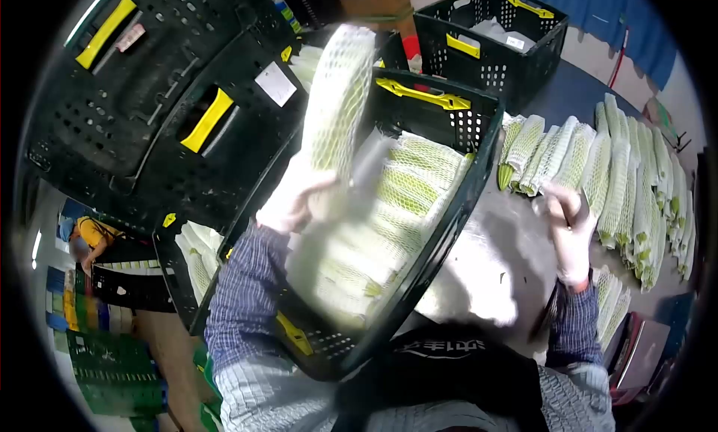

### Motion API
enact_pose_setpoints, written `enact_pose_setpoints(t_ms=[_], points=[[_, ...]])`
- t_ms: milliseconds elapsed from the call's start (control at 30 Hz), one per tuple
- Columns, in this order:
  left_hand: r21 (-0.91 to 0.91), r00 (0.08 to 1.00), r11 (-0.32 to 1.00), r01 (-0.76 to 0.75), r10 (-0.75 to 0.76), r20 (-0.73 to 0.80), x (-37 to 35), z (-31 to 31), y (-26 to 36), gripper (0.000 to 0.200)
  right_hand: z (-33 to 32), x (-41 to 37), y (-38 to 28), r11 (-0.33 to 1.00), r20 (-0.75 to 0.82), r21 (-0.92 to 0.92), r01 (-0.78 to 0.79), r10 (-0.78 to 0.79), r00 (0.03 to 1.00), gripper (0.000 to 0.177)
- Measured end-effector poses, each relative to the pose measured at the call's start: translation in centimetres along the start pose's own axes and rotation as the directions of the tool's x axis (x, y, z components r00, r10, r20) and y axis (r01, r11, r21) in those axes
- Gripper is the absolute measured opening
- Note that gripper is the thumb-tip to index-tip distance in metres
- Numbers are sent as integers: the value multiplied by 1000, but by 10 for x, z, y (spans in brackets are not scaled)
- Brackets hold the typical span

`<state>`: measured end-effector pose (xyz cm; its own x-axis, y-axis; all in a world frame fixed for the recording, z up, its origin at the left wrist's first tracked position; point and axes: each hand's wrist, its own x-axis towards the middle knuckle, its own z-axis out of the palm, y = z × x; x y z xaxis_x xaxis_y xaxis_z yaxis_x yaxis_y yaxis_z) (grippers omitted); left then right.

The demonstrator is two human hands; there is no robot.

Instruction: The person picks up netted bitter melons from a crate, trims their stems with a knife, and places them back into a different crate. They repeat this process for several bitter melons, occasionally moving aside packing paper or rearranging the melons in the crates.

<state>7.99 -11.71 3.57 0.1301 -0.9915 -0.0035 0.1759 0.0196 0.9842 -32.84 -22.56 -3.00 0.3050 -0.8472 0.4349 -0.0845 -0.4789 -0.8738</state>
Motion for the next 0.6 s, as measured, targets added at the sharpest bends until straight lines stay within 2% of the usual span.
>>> enact_pose_setpoints(t_ms=[33, 100, 133, 233, 300, 367, 433, 467, 500, 533, 600], points=[[-99, 997, 992, 82, -80, 20, -16, 5, 7, 73, 17, 20, -21, 990, 7, 8, 142, -142, 990, 30], [-214, 987, 964, 159, -147, 70, -46, 19, 12, 77, 43, 51, -78, 936, 66, -78, 344, -339, 938, 40], [-189, 989, 972, 137, -123, 85, -59, 29, 15, 78, 53, 62, -100, 906, 93, -50, 421, -415, 905, 51], [-164, 991, 981, 101, -85, 105, -90, 43, 6, 83, 92, 87, -133, 804, 30, -73, 590, -589, 807, 60], [-111, 995, 992, 54, -44, 93, -105, 48, -1, 84, 115, 95, -131, 771, 35, -69, 634, -633, 773, 61], [-103, 997, 994, 27, -19, 75, -115, 48, -6, 82, 124, 87, -134, 740, 26, -78, 668, -669, 743, 34], [-166, 997, 984, 69, -64, 38, -123, 45, -10, 87, 127, 71, -132, 660, -40, 18, 751, -750, 660, 22], [-245, 996, 965, 88, -88, 14, -126, 44, -12, 86, 129, 60, -134, 644, -51, 105, 758, -757, 651, 15], [-332, 993, 937, 111, -120, -7, -129, 41, -14, 86, 128, 50, -136, 633, 21, 112, 766, -772, 635, 18], [-403, 989, 907, 123, -147, -28, -132, 39, -15, 85, 134, 38, -133, 670, 77, 82, 737, -742, 666, 26], [-569, 981, 805, 171, -86, 174, -124, 23, -26, 81, 143, 20, -132, 757, 205, 27, 653, -643, 738, 44]])
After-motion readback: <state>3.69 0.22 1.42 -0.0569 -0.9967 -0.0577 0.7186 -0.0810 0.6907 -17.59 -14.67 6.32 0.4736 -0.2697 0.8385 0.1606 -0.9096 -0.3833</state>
